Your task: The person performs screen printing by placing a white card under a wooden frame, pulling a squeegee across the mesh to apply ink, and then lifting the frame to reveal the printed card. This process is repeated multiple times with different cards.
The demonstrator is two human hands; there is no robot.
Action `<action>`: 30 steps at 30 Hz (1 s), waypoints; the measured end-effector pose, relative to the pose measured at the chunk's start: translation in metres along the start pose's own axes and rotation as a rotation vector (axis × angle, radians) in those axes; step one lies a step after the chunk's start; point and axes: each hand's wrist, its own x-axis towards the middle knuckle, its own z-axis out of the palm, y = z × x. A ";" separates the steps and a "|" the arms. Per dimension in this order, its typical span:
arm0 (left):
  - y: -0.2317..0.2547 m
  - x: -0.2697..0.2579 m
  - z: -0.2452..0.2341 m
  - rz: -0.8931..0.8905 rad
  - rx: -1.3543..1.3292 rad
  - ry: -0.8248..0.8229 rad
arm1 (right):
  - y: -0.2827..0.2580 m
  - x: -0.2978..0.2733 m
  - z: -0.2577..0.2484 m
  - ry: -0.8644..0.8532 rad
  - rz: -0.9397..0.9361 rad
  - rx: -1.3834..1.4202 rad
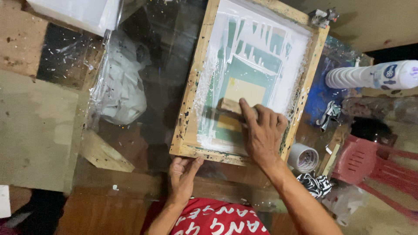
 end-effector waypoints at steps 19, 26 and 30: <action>0.006 0.001 0.004 0.043 0.048 0.007 | 0.015 0.035 -0.035 -0.029 -0.017 0.130; -0.001 0.001 -0.001 0.047 0.070 0.038 | -0.017 -0.036 -0.010 -0.076 -0.036 0.039; -0.001 0.003 -0.001 0.050 0.102 0.014 | -0.013 -0.023 -0.002 0.006 -0.030 -0.020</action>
